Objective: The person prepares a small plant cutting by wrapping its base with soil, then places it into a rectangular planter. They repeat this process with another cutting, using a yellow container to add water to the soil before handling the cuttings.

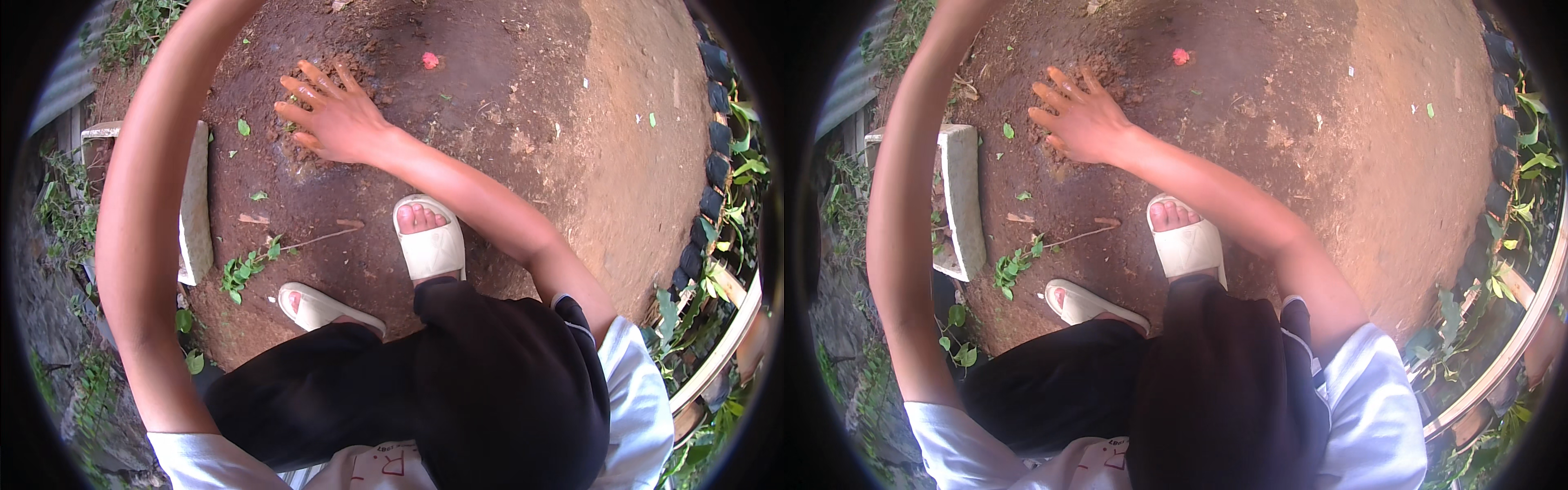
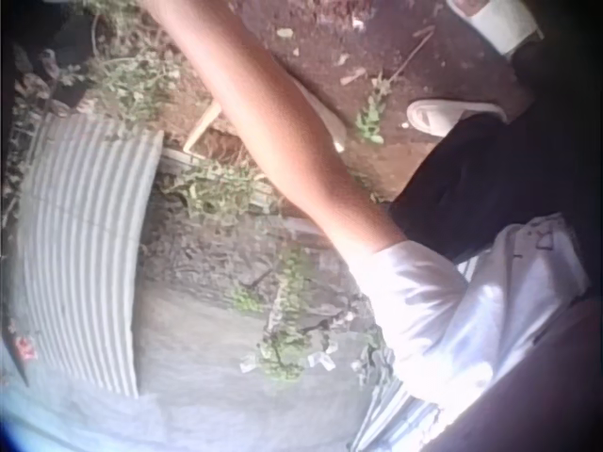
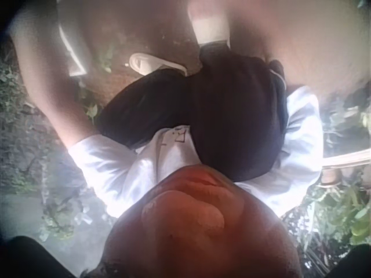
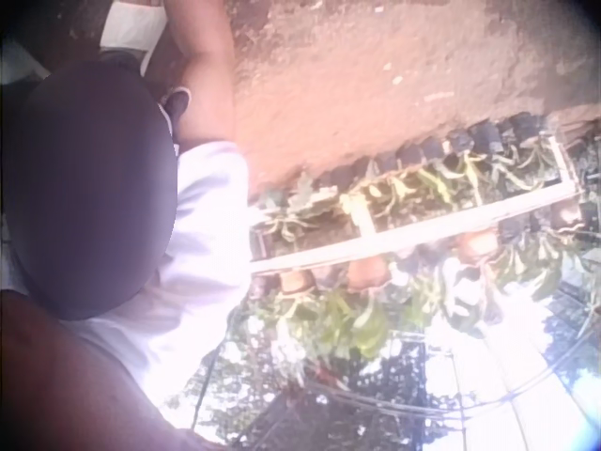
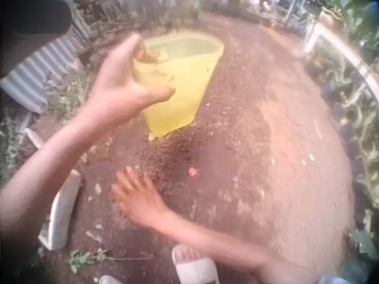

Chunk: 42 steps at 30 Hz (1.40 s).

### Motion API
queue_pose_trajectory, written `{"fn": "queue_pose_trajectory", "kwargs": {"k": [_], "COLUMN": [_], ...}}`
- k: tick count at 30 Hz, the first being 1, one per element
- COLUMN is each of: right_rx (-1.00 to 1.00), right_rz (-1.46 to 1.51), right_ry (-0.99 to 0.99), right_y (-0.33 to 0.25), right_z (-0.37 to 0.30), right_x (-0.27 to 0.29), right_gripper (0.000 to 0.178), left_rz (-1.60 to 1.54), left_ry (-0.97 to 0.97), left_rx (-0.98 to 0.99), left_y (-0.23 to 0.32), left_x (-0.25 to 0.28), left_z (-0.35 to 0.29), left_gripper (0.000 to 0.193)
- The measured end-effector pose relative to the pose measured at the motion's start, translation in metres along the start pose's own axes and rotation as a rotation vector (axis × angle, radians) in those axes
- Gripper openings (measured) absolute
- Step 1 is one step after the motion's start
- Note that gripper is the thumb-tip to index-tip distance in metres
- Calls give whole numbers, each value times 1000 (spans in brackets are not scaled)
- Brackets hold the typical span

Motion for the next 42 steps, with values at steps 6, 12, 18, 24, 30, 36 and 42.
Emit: {"fn": "queue_pose_trajectory", "kwargs": {"k": [6,12,18,24,30,36,42], "right_rx": [-124,-210,-230,-233,-234,-196,-225], "right_rz": [50,49,21,-27,-49,36,-27], "right_ry": [0,-86,-490,-413,-362,-328,-369], "right_y": [19,56,60,65,54,66,49], "right_z": [-8,-4,8,11,19,17,27], "right_x": [0,12,6,-2,-5,-10,-7], "right_gripper": [58,70,85,83,68,38,42], "left_rz": [-78,-161,-160,-182,133,79,531], "left_ry": [-177,-203,-249,-388,-363,-685,-1307], "left_rx": [131,-77,87,97,83,313,99], "left_y": [-47,-68,-98,-94,-91,-81,-72], "left_x": [-66,-91,-79,-68,15,58,54], "left_z": [5,-25,-43,-57,-108,-238,-385], "left_gripper": [43,48,50,52,61,28,38]}}
Point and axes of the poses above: each hand's wrist, its own z-axis towards the middle knuckle, its own x-axis out of the back of the hand, y = z × x, the point moved 7 cm from there along z, towards the middle knuckle, and after that the axes turned 2 degrees about z, right-handed, at the moved point
